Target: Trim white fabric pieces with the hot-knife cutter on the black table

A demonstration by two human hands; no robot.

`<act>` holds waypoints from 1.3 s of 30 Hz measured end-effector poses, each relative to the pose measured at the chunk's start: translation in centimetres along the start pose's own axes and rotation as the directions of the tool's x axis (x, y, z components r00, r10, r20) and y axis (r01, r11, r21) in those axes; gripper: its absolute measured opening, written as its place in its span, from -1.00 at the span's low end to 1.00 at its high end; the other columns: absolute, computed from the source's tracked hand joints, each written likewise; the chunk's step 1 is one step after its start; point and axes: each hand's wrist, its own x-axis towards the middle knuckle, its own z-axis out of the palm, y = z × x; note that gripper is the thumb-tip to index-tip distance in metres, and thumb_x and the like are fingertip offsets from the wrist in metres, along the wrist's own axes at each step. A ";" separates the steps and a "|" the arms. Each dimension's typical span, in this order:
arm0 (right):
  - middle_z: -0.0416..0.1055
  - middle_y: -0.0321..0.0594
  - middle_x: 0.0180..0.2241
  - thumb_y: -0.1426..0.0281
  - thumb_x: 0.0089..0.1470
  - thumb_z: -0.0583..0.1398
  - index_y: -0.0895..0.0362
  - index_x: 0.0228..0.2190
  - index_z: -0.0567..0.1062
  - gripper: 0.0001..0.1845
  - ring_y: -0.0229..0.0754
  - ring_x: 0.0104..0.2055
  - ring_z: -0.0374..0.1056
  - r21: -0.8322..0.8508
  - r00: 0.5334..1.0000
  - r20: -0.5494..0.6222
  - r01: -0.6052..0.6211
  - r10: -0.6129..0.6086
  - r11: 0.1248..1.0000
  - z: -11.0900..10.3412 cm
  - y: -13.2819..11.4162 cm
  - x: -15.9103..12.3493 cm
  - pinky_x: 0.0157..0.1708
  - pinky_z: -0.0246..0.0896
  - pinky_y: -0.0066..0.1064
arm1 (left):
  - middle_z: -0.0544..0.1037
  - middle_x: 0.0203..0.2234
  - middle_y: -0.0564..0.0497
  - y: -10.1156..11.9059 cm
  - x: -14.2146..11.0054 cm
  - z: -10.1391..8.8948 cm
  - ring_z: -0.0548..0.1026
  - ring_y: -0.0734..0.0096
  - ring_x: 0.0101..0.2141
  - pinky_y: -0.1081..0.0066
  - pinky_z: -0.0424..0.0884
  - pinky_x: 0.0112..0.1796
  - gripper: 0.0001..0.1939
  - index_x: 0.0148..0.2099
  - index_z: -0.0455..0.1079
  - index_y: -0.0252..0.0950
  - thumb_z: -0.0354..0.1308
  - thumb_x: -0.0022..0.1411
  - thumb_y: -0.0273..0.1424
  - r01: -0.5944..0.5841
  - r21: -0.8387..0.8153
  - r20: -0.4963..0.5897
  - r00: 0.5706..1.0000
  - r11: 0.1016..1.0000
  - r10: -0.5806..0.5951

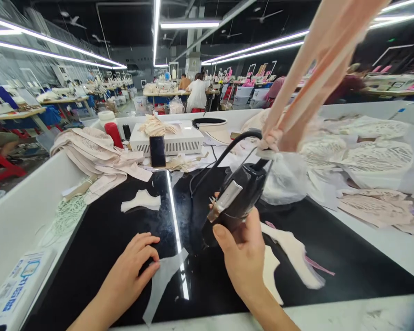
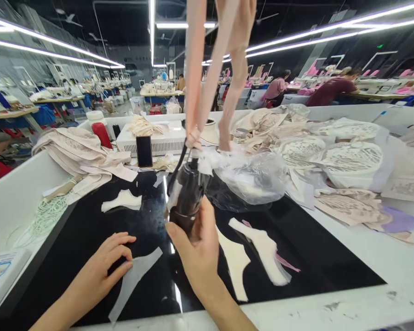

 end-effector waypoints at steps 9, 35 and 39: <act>0.45 -0.23 -0.27 0.60 0.18 0.17 0.03 -0.12 0.45 -0.71 -0.19 -0.21 0.39 -0.141 0.811 0.432 0.493 -0.394 0.859 -1.4 0.4 -1.7 -0.18 0.38 -0.40 | 0.57 -0.15 0.04 -0.2 0.3 0.3 0.48 0.21 0.03 -0.13 -0.02 0.30 -0.88 -0.17 0.34 -0.14 -0.01 0.42 -0.33 0.102 -0.276 0.046 0.995 0.956 -0.093; 0.34 -0.33 -0.39 0.43 0.22 0.12 0.09 -0.32 0.44 -0.91 -0.24 -0.35 0.22 -0.437 0.694 0.662 0.051 0.283 0.898 5.9 6.4 1.5 -0.35 0.10 -0.44 | 0.41 -0.46 0.14 -3.4 5.4 -2.1 0.49 0.45 -0.52 0.43 0.40 -0.42 -0.37 0.01 0.21 -0.22 0.26 0.09 0.09 0.291 -0.804 0.087 0.920 0.519 -0.383; 0.41 -0.32 -0.40 0.50 0.16 0.14 0.09 -0.34 0.49 -0.87 -0.22 -0.34 0.30 -0.504 0.663 0.678 0.103 0.318 0.858 6.5 6.7 1.2 -0.35 0.14 -0.44 | 0.33 -0.51 0.19 -4.5 5.1 -2.7 0.38 0.49 -0.62 0.48 0.34 -0.57 -0.47 -0.01 0.21 -0.21 0.15 0.16 0.05 0.341 -0.690 0.066 0.908 0.638 -0.414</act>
